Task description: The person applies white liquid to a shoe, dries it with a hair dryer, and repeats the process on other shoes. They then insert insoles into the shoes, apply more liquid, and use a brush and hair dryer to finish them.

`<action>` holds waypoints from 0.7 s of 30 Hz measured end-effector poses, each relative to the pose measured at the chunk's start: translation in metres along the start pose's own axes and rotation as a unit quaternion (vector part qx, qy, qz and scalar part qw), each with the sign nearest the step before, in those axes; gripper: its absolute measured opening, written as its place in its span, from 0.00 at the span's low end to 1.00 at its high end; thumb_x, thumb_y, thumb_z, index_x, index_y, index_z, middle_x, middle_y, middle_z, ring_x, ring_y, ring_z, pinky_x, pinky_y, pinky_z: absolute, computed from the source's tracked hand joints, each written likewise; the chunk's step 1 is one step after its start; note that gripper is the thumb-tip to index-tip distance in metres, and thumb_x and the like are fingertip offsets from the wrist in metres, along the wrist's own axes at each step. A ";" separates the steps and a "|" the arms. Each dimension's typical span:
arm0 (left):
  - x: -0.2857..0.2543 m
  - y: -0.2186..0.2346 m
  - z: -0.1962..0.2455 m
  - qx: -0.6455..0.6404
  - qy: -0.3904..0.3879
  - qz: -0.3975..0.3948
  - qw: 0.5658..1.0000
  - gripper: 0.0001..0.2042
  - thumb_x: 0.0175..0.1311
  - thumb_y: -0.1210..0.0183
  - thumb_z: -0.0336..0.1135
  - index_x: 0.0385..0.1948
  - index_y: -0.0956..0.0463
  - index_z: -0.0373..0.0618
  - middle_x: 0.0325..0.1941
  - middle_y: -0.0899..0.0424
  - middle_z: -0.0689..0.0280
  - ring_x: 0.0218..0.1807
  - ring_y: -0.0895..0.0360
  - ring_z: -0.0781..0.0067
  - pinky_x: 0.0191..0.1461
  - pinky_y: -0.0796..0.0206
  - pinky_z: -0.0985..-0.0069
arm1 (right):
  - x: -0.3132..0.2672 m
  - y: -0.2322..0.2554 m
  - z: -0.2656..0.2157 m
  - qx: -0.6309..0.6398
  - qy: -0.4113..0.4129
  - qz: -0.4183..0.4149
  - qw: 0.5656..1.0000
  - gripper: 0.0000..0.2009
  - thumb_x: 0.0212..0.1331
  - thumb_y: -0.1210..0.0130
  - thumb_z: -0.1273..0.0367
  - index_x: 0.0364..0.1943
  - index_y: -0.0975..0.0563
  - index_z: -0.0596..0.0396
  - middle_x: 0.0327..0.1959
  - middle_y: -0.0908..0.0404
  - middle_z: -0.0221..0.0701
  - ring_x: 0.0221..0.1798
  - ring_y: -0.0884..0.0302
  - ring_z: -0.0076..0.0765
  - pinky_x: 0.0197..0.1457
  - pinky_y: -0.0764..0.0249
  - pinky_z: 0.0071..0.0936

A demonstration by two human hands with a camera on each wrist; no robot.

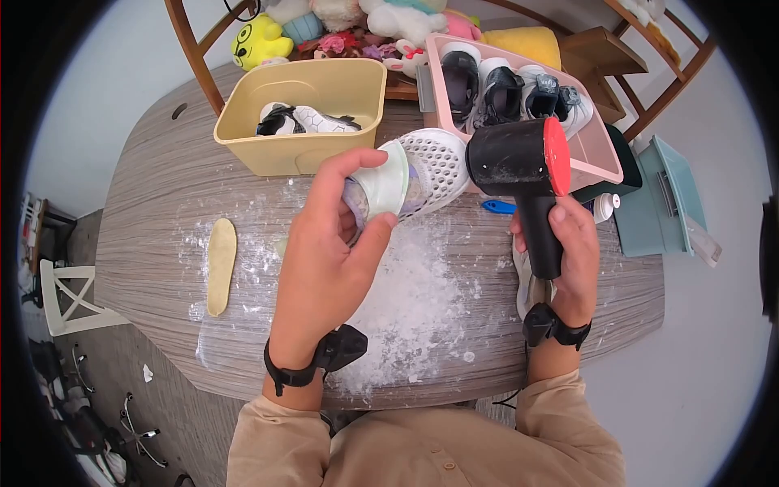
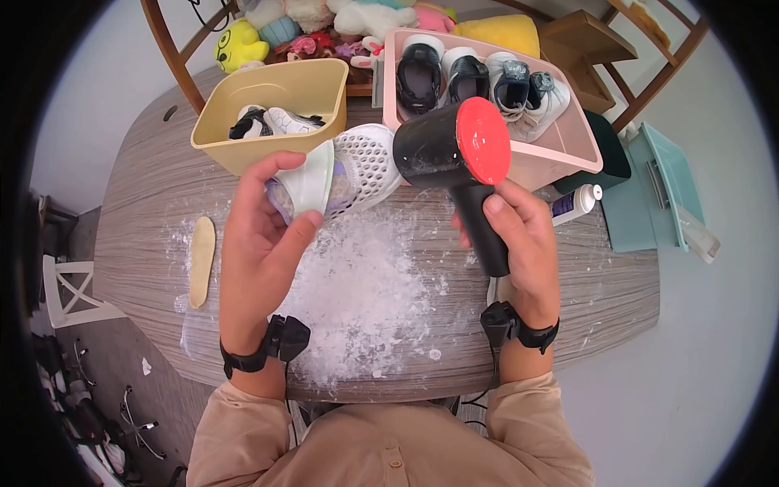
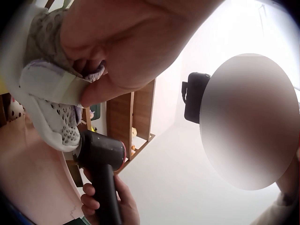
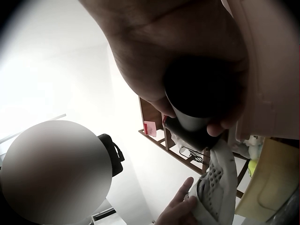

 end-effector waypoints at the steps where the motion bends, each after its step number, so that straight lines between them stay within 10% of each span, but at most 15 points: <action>1: 0.000 0.001 0.000 0.005 -0.009 0.008 1.000 0.21 0.59 0.46 0.18 0.54 0.35 0.42 0.44 0.23 0.60 0.44 0.22 0.76 0.46 0.30 0.79 | 0.000 0.000 0.000 0.008 0.000 0.002 1.000 0.21 0.64 0.53 0.60 0.48 0.28 0.68 0.30 0.21 0.39 0.27 0.25 0.26 0.32 0.28 0.21; 10: 0.001 0.003 0.002 -0.001 -0.021 0.014 1.000 0.17 0.62 0.48 0.20 0.52 0.34 0.41 0.42 0.23 0.64 0.38 0.26 0.83 0.40 0.32 0.83 | -0.001 0.000 0.001 -0.017 0.001 -0.013 1.000 0.24 0.63 0.52 0.57 0.48 0.29 0.70 0.30 0.22 0.44 0.27 0.25 0.31 0.30 0.28 0.24; 21: 0.000 0.008 -0.003 0.076 -0.009 0.037 0.996 0.10 0.60 0.45 0.22 0.42 0.26 0.43 0.18 0.38 0.77 0.20 0.46 0.90 0.22 0.53 0.85 | 0.000 0.002 0.003 -0.001 -0.007 0.001 1.000 0.20 0.63 0.50 0.62 0.50 0.27 0.66 0.30 0.20 0.36 0.27 0.24 0.24 0.32 0.28 0.20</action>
Point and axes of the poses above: each hand's wrist, its own x-axis towards the middle knuckle, its own y-axis out of the back of the hand, z = x × y, the point moved 7 cm from there along x, towards the middle knuckle
